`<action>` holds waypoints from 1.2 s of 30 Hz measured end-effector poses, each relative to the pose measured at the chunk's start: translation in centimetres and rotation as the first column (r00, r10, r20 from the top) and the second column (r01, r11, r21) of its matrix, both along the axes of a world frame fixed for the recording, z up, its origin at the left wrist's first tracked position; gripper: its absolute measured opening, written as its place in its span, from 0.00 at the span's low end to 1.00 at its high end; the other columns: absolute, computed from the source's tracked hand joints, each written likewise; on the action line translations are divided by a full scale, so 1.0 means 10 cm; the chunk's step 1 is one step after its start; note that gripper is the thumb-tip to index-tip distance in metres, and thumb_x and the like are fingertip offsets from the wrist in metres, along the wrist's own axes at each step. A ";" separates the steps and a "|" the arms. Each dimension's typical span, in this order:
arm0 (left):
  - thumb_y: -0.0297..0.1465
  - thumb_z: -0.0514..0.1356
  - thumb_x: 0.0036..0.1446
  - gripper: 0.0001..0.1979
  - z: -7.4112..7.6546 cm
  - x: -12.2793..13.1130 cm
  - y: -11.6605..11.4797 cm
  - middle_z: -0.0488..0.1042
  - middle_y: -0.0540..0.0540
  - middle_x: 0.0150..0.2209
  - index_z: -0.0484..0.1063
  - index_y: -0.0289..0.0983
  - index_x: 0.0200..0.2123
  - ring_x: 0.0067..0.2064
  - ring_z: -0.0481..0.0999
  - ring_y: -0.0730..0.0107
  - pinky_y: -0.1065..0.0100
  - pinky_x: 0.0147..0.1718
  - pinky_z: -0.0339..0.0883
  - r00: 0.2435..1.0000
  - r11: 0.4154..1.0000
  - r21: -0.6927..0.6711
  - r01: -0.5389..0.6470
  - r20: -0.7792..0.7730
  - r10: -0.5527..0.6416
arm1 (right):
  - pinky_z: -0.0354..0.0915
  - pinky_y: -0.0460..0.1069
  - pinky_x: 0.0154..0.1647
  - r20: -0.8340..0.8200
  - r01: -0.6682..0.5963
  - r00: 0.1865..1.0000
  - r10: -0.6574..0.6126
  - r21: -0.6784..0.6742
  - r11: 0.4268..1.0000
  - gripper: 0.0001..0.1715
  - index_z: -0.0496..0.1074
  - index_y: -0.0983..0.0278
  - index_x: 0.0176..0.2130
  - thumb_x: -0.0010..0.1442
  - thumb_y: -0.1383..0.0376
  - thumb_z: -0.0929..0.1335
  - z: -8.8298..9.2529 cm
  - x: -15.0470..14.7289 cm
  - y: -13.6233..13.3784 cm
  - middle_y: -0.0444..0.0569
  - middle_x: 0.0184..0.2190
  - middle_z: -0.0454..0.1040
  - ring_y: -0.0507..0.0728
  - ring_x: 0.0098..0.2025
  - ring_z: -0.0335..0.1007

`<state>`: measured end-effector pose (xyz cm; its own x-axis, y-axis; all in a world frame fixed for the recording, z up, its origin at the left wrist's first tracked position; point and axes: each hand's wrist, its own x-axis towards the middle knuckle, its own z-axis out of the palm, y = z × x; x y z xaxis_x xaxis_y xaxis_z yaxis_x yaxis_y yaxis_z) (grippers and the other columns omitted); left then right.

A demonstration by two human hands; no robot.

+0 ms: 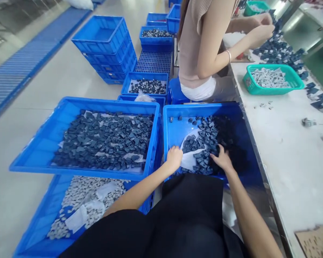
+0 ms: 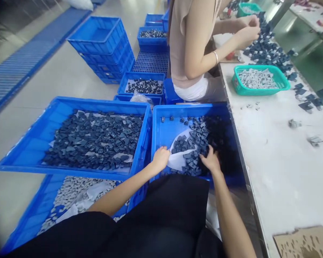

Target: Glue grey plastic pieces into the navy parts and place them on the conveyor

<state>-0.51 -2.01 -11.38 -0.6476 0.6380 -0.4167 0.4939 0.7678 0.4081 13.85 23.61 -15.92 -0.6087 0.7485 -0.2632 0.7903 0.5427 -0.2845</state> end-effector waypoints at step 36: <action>0.41 0.64 0.68 0.23 0.32 -0.55 -0.68 0.74 0.38 0.62 0.72 0.37 0.61 0.59 0.77 0.53 0.45 0.57 0.76 0.798 0.738 0.344 -0.580 0.061 0.599 | 0.75 0.61 0.54 -0.278 -0.491 0.843 0.460 -0.050 0.870 0.18 0.75 0.64 0.52 0.71 0.53 0.71 0.69 1.20 -1.52 0.51 0.50 0.77 0.60 0.50 0.76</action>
